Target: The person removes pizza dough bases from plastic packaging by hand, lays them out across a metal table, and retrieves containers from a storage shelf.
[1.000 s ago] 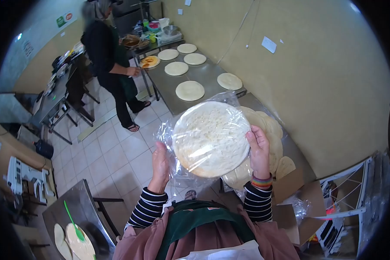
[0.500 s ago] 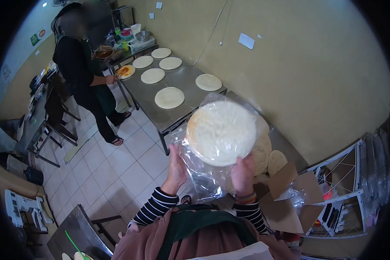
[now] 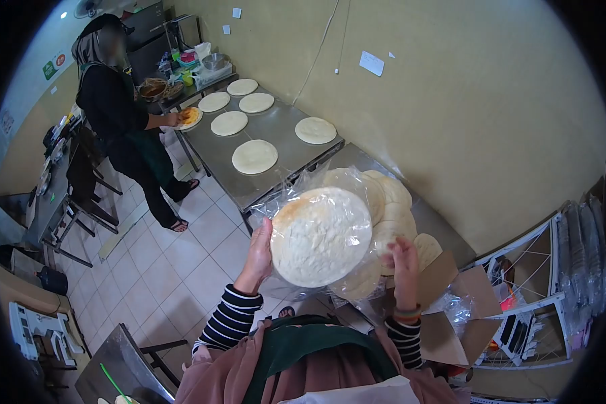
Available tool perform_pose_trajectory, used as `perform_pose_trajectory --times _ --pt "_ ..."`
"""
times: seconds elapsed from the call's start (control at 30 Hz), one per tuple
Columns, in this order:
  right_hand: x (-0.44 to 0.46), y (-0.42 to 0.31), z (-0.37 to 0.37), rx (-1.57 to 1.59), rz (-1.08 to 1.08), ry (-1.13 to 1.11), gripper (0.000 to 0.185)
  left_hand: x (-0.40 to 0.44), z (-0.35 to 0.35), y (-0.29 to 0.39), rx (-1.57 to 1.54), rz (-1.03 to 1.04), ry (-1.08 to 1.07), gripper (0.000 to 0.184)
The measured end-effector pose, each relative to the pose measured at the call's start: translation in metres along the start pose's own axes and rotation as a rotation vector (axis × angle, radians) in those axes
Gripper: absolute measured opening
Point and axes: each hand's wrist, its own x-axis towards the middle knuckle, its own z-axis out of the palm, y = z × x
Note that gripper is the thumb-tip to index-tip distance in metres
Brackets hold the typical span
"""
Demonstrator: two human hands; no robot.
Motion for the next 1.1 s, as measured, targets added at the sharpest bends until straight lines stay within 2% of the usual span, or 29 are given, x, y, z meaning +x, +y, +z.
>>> perform_pose_trajectory --times 0.07,0.13,0.17,0.23,0.27,0.33,0.43,0.47,0.53,0.57,0.63,0.67,0.73,0.77,0.83,0.87,0.9,0.93,0.97,1.0,1.03,1.07,1.1 --pt "0.022 -0.013 0.004 -0.388 -0.462 0.039 0.027 -0.005 0.008 0.01 0.053 -0.009 -0.032 0.05" --pt "0.024 -0.051 0.029 -0.553 -0.821 -0.051 0.025 -0.009 0.01 0.012 0.115 -0.024 -0.064 0.05" --pt "0.025 -0.064 0.042 -0.541 -0.812 -0.043 0.025 -0.012 0.009 0.011 0.138 -0.051 -0.096 0.049" --pt "0.032 -0.083 0.061 -0.65 -1.003 -0.212 0.024 -0.015 0.01 0.01 0.155 -0.074 -0.126 0.049" --pt "0.036 -0.082 0.059 -0.647 -1.001 -0.214 0.024 -0.017 0.012 0.012 0.179 -0.062 -0.122 0.049" --pt "0.044 -0.077 0.055 -0.719 -0.903 -0.407 0.02 -0.02 0.012 0.012 0.204 -0.047 -0.111 0.048" --pt "0.041 -0.068 0.056 -0.599 -0.891 -0.363 0.012 -0.024 0.01 0.012 0.237 -0.06 -0.081 0.048" --pt "0.044 -0.062 0.052 -0.599 -0.893 -0.37 0.012 -0.027 0.012 0.014 0.168 -0.086 -0.009 0.048" --pt "0.048 -0.054 0.044 -0.088 -0.839 -0.284 0.016 -0.031 0.016 0.018 0.097 -0.107 0.065 0.049" --pt "0.047 -0.054 0.045 -0.088 -0.841 -0.288 0.016 -0.033 0.017 0.021 0.085 -0.093 0.085 0.049" --pt "0.039 -0.053 0.054 0.164 -0.67 -0.058 0.02 -0.036 0.018 0.02 0.072 -0.079 0.105 0.049" --pt "0.033 -0.046 0.059 0.163 -0.671 -0.061 0.02 -0.038 0.02 0.015 0.158 -0.022 0.116 0.05" --pt "0.019 -0.023 0.069 0.237 -0.528 0.09 0.027 -0.041 0.034 0.005 0.232 0.047 0.147 0.047" --pt "0.015 -0.008 0.07 0.238 -0.528 0.085 0.027 -0.043 0.035 -0.003 0.232 0.05 0.15 0.047" --pt "0.008 0.023 0.073 -0.227 -0.486 0.069 0.024 -0.045 0.029 -0.017 0.585 0.205 0.126 0.044" --pt "0.008 0.032 0.068 -0.223 -0.483 0.051 0.024 -0.05 0.045 0.0 0.664 0.337 0.103 0.04" --pt "0.011 0.037 0.058 -0.184 -0.387 0.008 0.021 -0.052 0.04 0.0 0.67 0.343 0.123 0.04" --pt "0.016 0.038 0.049 -0.148 -0.292 -0.037 0.019 -0.052 0.033 0.0 0.662 0.325 0.14 0.041" --pt "0.015 0.032 0.044 -0.146 -0.292 -0.06 0.019 -0.054 0.031 0.003 0.652 0.306 0.156 0.042" --pt "0.012 0.022 0.039 0.089 -0.145 -0.118 0.014 -0.056 0.028 0.009 0.656 0.311 0.175 0.042" --pt "0.011 0.016 0.032 0.32 0.006 -0.171 0.01 -0.056 0.031 0.024 0.4 0.212 0.156 0.043" --pt "0.017 0.014 0.019 0.316 0.008 -0.183 0.01 -0.057 0.032 0.033 0.141 0.116 0.13 0.044" --pt "0.022 0.012 0.004 0.168 0.049 -0.169 0.008 -0.059 0.023 0.036 0.141 0.123 0.137 0.044"
